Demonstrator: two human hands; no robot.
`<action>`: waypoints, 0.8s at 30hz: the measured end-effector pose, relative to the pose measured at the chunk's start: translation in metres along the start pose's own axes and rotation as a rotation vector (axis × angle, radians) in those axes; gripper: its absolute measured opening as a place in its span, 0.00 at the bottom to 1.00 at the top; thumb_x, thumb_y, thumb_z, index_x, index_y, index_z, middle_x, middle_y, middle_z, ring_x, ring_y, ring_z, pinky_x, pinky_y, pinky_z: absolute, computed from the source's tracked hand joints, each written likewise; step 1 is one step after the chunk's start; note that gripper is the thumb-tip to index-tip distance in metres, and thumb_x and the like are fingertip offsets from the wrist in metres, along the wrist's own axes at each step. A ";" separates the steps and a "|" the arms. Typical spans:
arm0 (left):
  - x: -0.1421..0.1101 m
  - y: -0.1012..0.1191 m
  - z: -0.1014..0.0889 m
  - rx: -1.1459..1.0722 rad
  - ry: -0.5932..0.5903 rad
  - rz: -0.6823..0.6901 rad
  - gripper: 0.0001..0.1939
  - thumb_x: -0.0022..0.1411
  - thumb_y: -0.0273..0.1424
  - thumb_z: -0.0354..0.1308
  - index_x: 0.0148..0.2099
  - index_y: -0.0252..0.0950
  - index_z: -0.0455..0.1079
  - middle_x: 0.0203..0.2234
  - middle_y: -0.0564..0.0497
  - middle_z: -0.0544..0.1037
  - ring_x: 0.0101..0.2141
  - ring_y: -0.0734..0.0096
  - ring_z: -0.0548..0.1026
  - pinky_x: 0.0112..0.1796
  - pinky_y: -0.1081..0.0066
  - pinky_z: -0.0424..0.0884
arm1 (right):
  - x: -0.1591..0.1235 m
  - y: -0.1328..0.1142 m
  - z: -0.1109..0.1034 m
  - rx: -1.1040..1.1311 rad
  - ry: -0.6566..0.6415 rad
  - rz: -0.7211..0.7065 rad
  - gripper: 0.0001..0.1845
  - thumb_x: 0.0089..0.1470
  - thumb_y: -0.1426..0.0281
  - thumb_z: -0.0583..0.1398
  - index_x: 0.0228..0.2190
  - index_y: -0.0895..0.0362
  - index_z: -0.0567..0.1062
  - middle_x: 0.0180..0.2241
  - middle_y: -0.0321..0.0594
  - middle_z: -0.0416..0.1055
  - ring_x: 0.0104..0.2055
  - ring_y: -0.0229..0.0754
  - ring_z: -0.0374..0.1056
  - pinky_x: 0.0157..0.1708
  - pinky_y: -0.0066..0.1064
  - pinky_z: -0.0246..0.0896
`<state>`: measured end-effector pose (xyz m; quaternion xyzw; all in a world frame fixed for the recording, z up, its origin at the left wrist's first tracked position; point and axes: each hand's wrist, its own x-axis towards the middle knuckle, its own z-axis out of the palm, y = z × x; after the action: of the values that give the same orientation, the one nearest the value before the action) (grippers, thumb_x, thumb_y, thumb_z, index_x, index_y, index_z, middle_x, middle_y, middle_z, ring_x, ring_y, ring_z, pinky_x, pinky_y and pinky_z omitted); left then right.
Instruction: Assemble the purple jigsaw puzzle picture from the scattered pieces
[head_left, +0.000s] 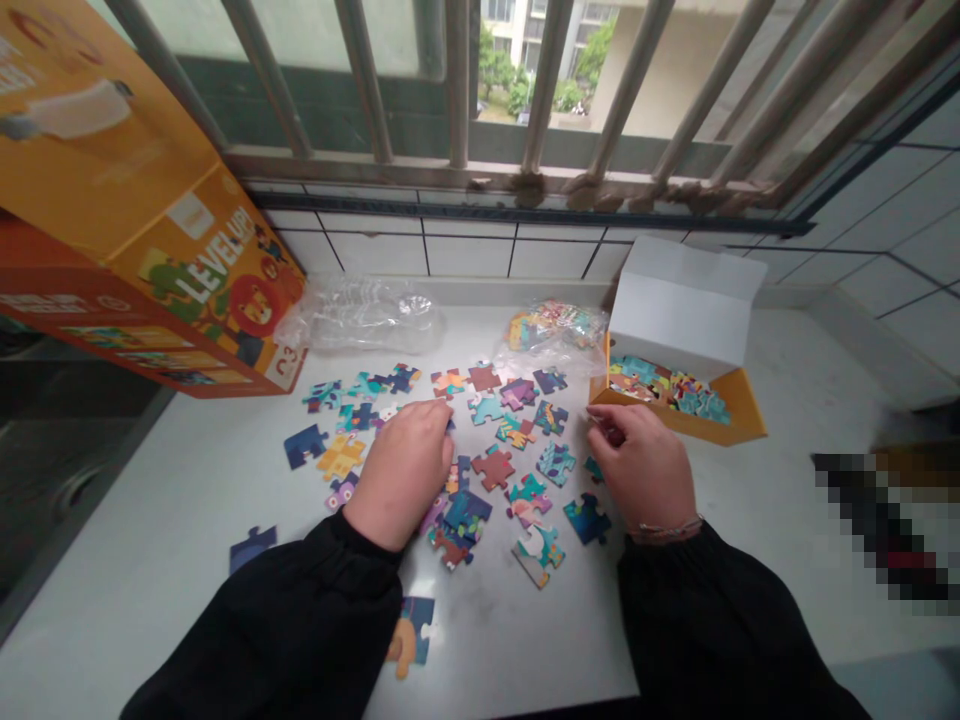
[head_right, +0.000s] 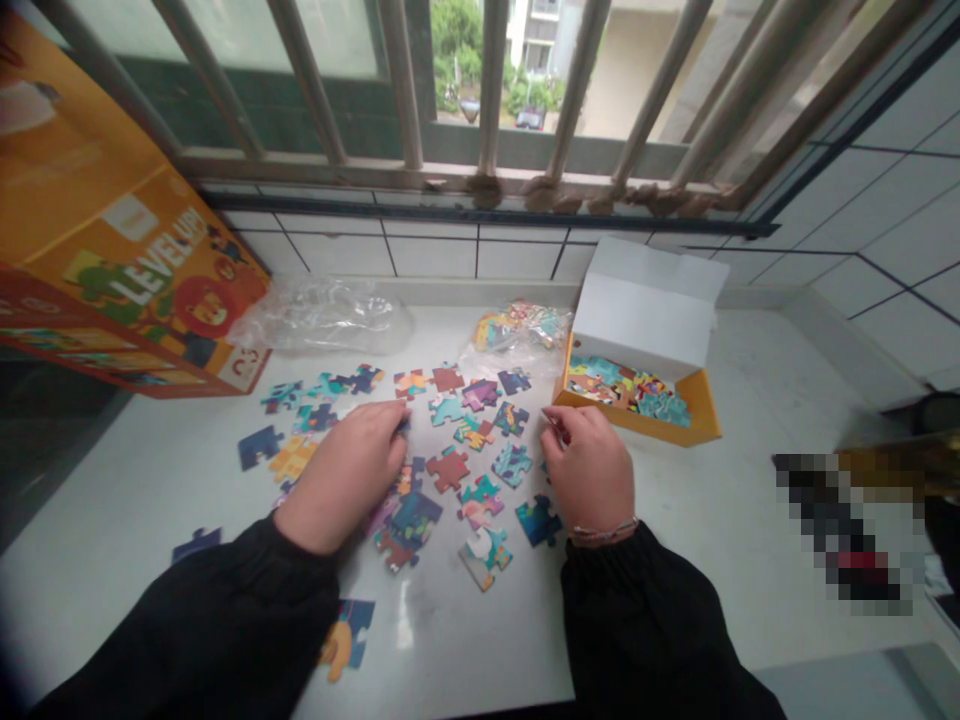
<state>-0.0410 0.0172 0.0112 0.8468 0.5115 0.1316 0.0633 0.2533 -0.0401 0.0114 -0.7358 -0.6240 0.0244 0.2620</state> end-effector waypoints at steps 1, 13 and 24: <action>0.000 0.002 -0.003 0.007 -0.018 -0.005 0.11 0.66 0.21 0.55 0.48 0.33 0.75 0.47 0.36 0.83 0.49 0.48 0.81 0.55 0.50 0.77 | 0.000 0.000 0.000 0.000 -0.018 0.000 0.13 0.62 0.69 0.62 0.45 0.55 0.85 0.41 0.45 0.79 0.38 0.49 0.75 0.40 0.40 0.67; -0.001 0.007 0.001 -0.001 -0.026 0.019 0.10 0.70 0.30 0.66 0.51 0.32 0.78 0.55 0.35 0.81 0.56 0.47 0.78 0.60 0.51 0.74 | 0.002 0.003 0.014 -0.018 -0.128 -0.127 0.13 0.65 0.71 0.60 0.44 0.56 0.85 0.45 0.46 0.79 0.44 0.48 0.76 0.45 0.38 0.69; -0.044 -0.016 -0.050 0.150 0.035 -0.218 0.11 0.76 0.36 0.58 0.48 0.34 0.77 0.42 0.39 0.83 0.46 0.48 0.80 0.50 0.56 0.73 | -0.027 0.010 -0.002 -0.355 -0.099 0.038 0.14 0.66 0.68 0.59 0.35 0.56 0.85 0.41 0.47 0.82 0.41 0.50 0.76 0.38 0.37 0.62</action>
<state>-0.0880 -0.0153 0.0485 0.7861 0.6099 0.1002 0.0049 0.2569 -0.0667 0.0016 -0.7800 -0.6166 -0.0452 0.0965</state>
